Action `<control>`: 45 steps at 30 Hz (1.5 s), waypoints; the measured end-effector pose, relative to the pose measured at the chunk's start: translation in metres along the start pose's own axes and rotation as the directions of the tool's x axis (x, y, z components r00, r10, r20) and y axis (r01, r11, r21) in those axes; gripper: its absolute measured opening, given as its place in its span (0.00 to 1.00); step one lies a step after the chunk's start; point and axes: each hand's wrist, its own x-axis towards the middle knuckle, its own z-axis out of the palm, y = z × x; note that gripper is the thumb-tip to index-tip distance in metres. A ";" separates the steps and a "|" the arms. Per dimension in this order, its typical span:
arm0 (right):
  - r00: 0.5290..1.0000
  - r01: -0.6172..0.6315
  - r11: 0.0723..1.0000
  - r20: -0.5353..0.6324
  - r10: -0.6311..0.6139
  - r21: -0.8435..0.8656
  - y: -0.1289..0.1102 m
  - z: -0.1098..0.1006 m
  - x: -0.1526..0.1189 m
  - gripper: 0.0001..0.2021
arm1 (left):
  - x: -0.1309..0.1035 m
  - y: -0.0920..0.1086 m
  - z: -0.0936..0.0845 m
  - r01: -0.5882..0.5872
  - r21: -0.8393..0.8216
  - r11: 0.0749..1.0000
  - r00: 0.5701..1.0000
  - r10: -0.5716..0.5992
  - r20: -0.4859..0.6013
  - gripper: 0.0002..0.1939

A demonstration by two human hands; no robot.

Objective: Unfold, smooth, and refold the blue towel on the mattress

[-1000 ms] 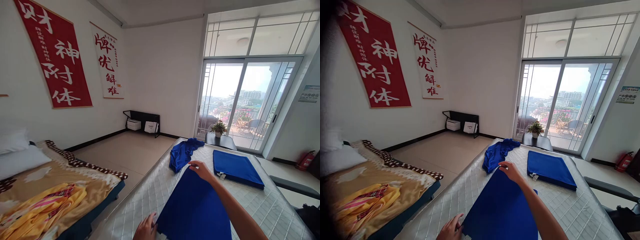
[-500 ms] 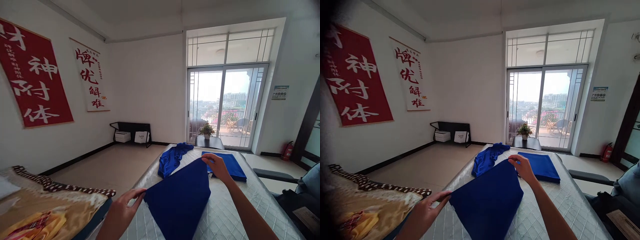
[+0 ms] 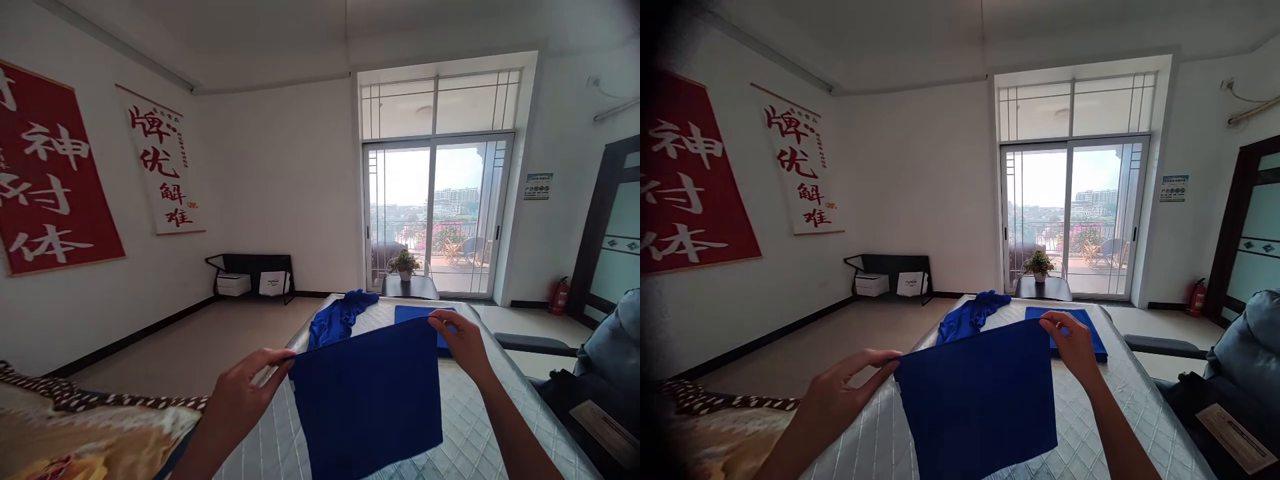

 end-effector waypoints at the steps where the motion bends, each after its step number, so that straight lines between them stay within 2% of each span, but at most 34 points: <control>1: 1.000 -0.003 1.000 -0.026 0.003 -0.024 0.002 -0.005 -0.001 0.21 | 0.001 0.005 0.002 0.019 -0.045 0.999 0.999 -0.017 0.040 0.17; 3: 0.995 -0.010 0.997 -0.104 0.003 -0.075 0.005 -0.017 -0.002 0.22 | 0.000 0.019 0.007 0.064 -0.148 0.987 0.990 -0.045 0.131 0.16; 5: 0.976 -0.034 0.991 -0.220 0.004 -0.132 0.006 -0.027 -0.002 0.24 | -0.001 0.040 0.012 0.074 -0.251 0.965 0.976 -0.018 0.219 0.15; 8: 0.912 -0.132 0.980 -0.405 0.061 -0.148 0.003 -0.037 0.003 0.27 | -0.004 0.079 0.021 -0.032 -0.439 0.898 0.929 0.188 0.319 0.11; 11: 0.833 -0.169 0.977 -0.549 0.070 -0.132 -0.009 -0.038 0.012 0.28 | -0.010 0.110 0.030 -0.145 -0.591 0.794 0.876 0.381 0.297 0.11; 13: 0.785 -0.141 0.968 -0.619 -0.020 -0.210 -0.018 -0.029 0.022 0.26 | -0.017 0.119 0.037 -0.160 -0.646 0.747 0.878 0.406 0.252 0.10; 14: 0.777 -0.121 0.958 -0.626 -0.071 -0.259 -0.020 -0.020 0.028 0.25 | -0.021 0.119 0.040 -0.151 -0.663 0.733 0.887 0.397 0.237 0.10; 15: 0.788 -0.095 0.948 -0.606 -0.114 -0.302 -0.021 -0.009 0.033 0.24 | -0.026 0.117 0.043 -0.130 -0.670 0.731 0.896 0.376 0.236 0.09; 17: 0.863 -0.027 0.937 -0.481 -0.154 -0.349 -0.017 0.025 0.044 0.23 | -0.040 0.102 0.052 -0.050 -0.661 0.749 0.918 0.295 0.265 0.09; 19: 0.955 0.043 0.935 -0.260 -0.141 -0.351 -0.004 0.071 0.049 0.22 | -0.060 0.079 0.063 0.061 -0.619 0.783 0.923 0.191 0.333 0.11; 21: 0.998 0.060 0.945 0.011 -0.060 -0.322 0.014 0.121 0.043 0.19 | -0.087 0.049 0.078 0.165 -0.549 0.819 0.914 0.083 0.398 0.14; 22: 0.987 0.049 0.948 0.161 0.002 -0.314 0.023 0.146 0.036 0.18 | -0.101 0.033 0.087 0.202 -0.501 0.842 0.905 0.035 0.424 0.15; 24: 0.953 0.040 0.950 0.297 0.057 -0.310 0.039 0.186 0.012 0.14 | -0.131 0.001 0.106 0.308 -0.355 0.883 0.863 -0.103 0.494 0.16; 26: 0.914 0.041 0.949 0.396 0.091 -0.311 0.053 0.209 -0.019 0.12 | -0.157 -0.026 0.121 0.394 -0.152 0.906 0.784 -0.245 0.570 0.17; 27: 0.892 0.044 0.949 0.439 0.104 -0.313 0.060 0.213 -0.035 0.10 | -0.168 -0.037 0.126 0.412 -0.061 0.909 0.748 -0.298 0.593 0.17; 28: 0.871 0.047 0.948 0.478 0.115 -0.313 0.066 0.211 -0.052 0.09 | -0.177 -0.046 0.130 0.416 0.008 0.909 0.721 -0.336 0.606 0.18; 30: 0.831 0.062 0.945 0.541 0.130 -0.321 0.079 0.193 -0.084 0.07 | -0.192 -0.058 0.133 0.410 0.075 0.909 0.701 -0.367 0.612 0.18; 33: 0.773 0.147 0.922 0.623 0.118 -0.358 0.099 0.140 -0.134 0.10 | -0.208 -0.070 0.132 0.412 0.058 0.909 0.710 -0.361 0.605 0.17; 35: 0.760 0.167 0.907 0.637 0.132 -0.387 0.110 0.098 -0.169 0.12 | -0.216 -0.075 0.131 0.418 0.029 0.908 0.728 -0.353 0.588 0.15; 38: 0.768 0.162 0.905 0.626 0.135 -0.394 0.121 0.044 -0.218 0.12 | -0.224 -0.082 0.130 0.411 -0.018 0.912 0.779 -0.340 0.527 0.12; 40: 0.793 0.164 0.903 0.598 0.118 -0.397 0.123 0.019 -0.242 0.12 | -0.225 -0.086 0.129 0.400 -0.037 0.916 0.814 -0.336 0.475 0.14; 42: 0.822 0.157 0.901 0.559 0.108 -0.405 0.122 0.005 -0.256 0.13 | -0.221 -0.087 0.127 0.385 -0.054 0.921 0.839 -0.325 0.438 0.18; 45: 0.842 0.129 0.903 0.526 0.118 -0.410 0.115 -0.001 -0.261 0.15 | -0.212 -0.089 0.123 0.358 -0.086 0.930 0.858 -0.291 0.423 0.21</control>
